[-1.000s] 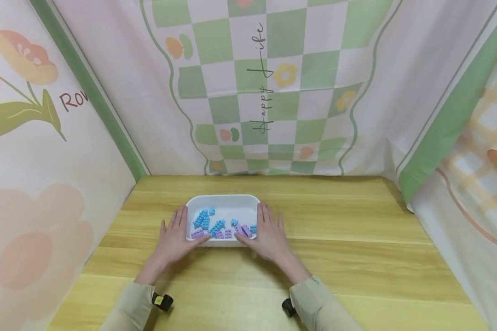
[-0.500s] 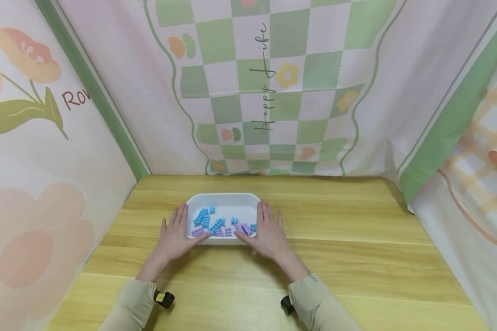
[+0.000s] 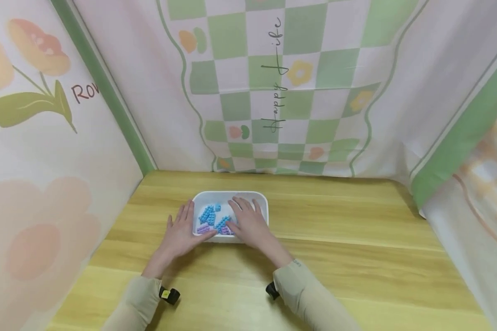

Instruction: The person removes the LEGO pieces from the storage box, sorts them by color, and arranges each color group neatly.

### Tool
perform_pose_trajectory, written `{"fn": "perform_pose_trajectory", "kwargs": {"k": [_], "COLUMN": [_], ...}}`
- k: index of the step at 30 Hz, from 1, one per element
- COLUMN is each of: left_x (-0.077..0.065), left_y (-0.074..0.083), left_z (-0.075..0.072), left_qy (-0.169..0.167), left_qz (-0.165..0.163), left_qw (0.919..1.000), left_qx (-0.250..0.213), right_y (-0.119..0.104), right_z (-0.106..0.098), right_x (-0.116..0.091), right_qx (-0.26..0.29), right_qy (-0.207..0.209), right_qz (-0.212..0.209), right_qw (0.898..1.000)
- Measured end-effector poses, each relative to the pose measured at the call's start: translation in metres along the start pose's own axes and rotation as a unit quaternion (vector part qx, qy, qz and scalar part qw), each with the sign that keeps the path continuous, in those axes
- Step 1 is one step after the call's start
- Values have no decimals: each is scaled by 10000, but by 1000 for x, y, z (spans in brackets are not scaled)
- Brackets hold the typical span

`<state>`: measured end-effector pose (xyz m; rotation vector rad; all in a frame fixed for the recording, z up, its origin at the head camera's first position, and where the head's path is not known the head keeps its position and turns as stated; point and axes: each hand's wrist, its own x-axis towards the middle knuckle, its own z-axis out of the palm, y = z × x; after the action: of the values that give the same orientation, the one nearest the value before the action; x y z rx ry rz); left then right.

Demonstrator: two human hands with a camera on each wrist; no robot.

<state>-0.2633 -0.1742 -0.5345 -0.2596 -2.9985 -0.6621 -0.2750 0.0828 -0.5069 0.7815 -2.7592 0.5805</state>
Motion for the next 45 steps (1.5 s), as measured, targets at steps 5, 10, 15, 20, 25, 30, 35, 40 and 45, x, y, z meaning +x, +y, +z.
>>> {"fn": "perform_pose_trajectory", "kwargs": {"k": [5,10,15,20,25,30,35,40,45], "left_x": [1,0,1,1,0,0,0,1,3], "left_y": [2,1,1,2,3,3,1,0,0], "left_z": [0,1,-1,0,0,-3,-1,-1,-2], "left_qy": [-23,-17,-24,-28,-118,-141,-171,-184,-154], "left_qz": [-8,-61,-39,-66,-105,-147,-171,-179,-144], "left_qw": [10000,10000,10000,10000,9998,9996,9996,9995,9997], "left_qx": [-53,-25,-41,-41,-122,-176,-138,-174,-149], "right_y": [-5,-5,-4,1,1,0,-1,-2,1], "right_z": [16,28,37,46,53,56,58,60,61], "right_x": [27,47,64,73,78,81,82,83,84], "right_qx": [581,796,496,78,-101,-88,539,1113,1431], "right_qy": [-266,-452,-459,-492,-465,-334,-184,1,231], "right_qz": [228,424,289,269,277,153,29,15,-83], "right_qw": [9977,9949,9973,9984,9985,9993,9984,9938,9894]}}
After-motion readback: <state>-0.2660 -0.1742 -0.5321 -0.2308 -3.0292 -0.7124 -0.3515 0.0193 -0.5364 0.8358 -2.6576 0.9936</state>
